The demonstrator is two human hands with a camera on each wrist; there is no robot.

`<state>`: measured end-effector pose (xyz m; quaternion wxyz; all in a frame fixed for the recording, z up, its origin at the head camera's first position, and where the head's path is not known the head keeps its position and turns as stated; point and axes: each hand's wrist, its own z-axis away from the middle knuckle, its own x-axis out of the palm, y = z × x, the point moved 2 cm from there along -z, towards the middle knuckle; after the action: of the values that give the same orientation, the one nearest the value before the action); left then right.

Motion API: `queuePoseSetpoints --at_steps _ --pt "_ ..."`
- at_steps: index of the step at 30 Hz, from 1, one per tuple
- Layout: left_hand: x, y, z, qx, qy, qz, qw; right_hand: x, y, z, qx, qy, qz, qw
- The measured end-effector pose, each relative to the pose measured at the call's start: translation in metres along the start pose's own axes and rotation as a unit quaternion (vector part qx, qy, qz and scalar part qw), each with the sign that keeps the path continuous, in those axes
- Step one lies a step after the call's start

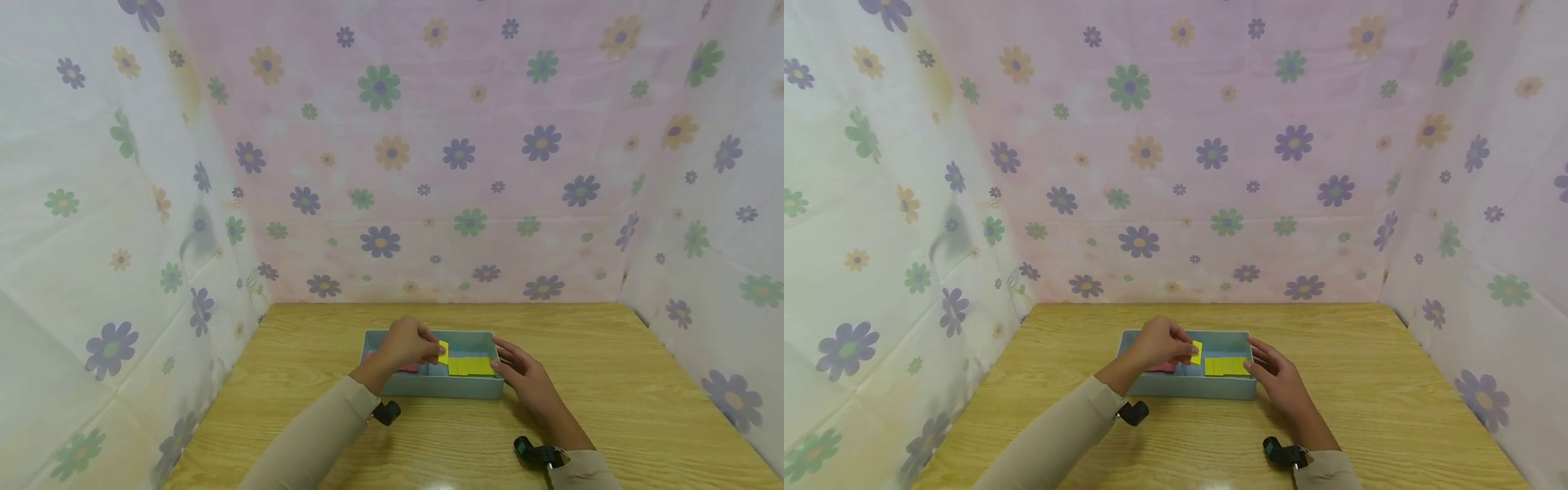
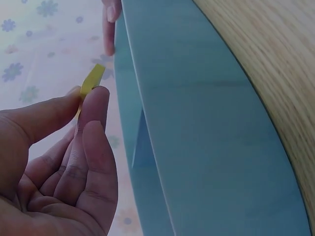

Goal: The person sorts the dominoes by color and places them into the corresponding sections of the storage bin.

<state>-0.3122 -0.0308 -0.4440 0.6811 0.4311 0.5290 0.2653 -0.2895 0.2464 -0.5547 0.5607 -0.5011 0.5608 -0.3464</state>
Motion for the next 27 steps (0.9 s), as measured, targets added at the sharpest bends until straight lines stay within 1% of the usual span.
queuePoseSetpoints --at_steps 5,11,17,27 --pt "-0.001 -0.004 -0.007 -0.015 -0.002 0.012 0.9998 0.000 0.000 0.001 0.001 -0.002 0.005 1.0000" --pt "-0.004 -0.006 -0.012 -0.021 0.008 0.004 0.9997 0.001 0.000 0.000 -0.001 0.002 0.009 1.0000" --pt "-0.004 -0.005 -0.017 -0.030 0.006 0.001 0.9995 0.000 -0.001 0.000 0.002 0.005 0.008 1.0000" --pt "-0.003 -0.007 -0.018 -0.027 0.007 -0.011 0.9996 0.000 0.000 0.000 0.009 0.005 0.009 0.9999"
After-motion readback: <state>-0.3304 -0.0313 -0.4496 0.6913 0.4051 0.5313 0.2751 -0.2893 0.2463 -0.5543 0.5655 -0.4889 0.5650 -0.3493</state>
